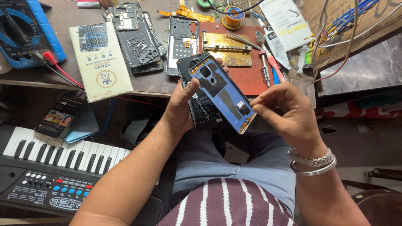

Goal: The person repairs a disassembled smartphone at a cluttered workbench. They use a screwdriver to work on the phone's internal components, then align and press the back cover onto the phone body, press along its edges, and finally hold and operate the reassembled phone.

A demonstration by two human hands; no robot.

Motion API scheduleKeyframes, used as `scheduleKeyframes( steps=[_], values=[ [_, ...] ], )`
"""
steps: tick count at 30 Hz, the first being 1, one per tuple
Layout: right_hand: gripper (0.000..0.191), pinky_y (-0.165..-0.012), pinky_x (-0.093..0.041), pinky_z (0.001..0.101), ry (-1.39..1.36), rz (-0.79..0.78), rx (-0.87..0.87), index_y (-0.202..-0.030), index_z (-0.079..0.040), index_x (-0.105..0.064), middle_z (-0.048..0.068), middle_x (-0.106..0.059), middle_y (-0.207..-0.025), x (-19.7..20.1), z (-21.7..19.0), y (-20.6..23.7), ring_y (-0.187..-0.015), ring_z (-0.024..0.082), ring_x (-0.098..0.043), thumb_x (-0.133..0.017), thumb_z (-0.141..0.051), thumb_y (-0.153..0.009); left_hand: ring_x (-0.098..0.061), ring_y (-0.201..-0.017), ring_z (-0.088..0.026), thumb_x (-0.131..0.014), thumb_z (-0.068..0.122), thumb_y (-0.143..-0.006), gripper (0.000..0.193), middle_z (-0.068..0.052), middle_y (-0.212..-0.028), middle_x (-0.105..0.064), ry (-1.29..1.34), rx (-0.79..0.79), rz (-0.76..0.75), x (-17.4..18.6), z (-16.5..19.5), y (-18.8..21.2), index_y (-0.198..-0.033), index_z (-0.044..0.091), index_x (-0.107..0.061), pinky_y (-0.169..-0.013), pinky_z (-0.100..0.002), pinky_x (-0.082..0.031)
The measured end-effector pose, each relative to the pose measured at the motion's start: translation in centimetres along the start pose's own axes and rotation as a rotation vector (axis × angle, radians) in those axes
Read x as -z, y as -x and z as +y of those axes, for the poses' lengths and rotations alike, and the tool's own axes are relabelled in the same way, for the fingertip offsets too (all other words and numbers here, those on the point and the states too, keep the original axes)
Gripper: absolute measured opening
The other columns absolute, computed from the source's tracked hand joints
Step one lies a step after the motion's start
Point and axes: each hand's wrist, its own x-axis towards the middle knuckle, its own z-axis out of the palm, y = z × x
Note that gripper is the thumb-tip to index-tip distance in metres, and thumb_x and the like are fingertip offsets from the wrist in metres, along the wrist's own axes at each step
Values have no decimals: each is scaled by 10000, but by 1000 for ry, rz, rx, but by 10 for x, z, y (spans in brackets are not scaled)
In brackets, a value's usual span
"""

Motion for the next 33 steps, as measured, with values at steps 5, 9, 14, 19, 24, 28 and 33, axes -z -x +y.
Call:
scheduleKeyframes(
  steps=[5, 9, 14, 19, 24, 28, 33],
  values=[
    [262, -774, -600, 232, 129, -178, 13, -1069, -36, -646, 50, -776, -983, 6, -12, -7, -922, 96, -744, -784, 7, -851, -626, -1301, -267, -818, 383, -948, 844, -202, -1444, -584, -13, 2, -7, 1, 1, 1, -1557, -31, -406, -1119, -439, -546],
    [196, -771, -624, 238, 255, -258, 77, -985, -35, -693, 40, -789, -920, 8, -21, -14, -860, 100, -770, -806, -5, -828, -628, -1295, -268, -814, 400, -948, 843, -199, -1444, -587, -17, 0, -5, 2, 0, 1, -1551, -30, -410, -1107, -440, -549],
    [158, -710, -611, 250, 381, -311, 130, -939, -50, -732, 32, -790, -876, 9, -28, -21, -785, 113, -771, -823, -59, -811, -626, -1302, -270, -810, 405, -952, 836, -200, -1450, -585, -21, -7, -6, 2, -1, 1, -1549, -21, -409, -1111, -446, -550],
    [144, -711, -585, 289, 475, -332, 363, -914, -54, -715, 52, -764, -896, 7, -27, -25, -817, 170, -751, -822, -94, -825, -625, -1305, -274, -806, 416, -952, 841, -200, -1454, -582, -8, 1, -9, 3, -1, 2, -1554, -20, -412, -1111, -450, -551],
    [101, -756, -596, 286, 488, -226, 410, -937, -53, -703, 51, -756, -946, -2, -23, -26, -886, 161, -751, -774, -35, -868, -628, -1304, -278, -806, 416, -949, 847, -202, -1455, -581, -11, -5, -8, 3, -1, 1, -1554, -22, -406, -1112, -453, -552],
    [108, -702, -604, 246, 422, -117, 298, -941, -47, -695, 41, -748, -943, -15, -19, -31, -826, 110, -733, -789, -34, -890, -640, -1281, -282, -811, 404, -945, 847, -202, -1451, -586, -19, 2, -2, 3, -1, 1, -1552, -27, -406, -1095, -449, -554],
    [120, -684, -567, 250, 428, 30, 270, -957, -54, -691, 29, -747, -935, -31, -13, -39, -793, 101, -713, -802, -37, -917, -648, -1280, -272, -820, 365, -949, 808, -179, -1412, -604, -10, -10, 1, 2, -2, 1, -1530, -33, -423, -1104, -437, -557]
  ],
)
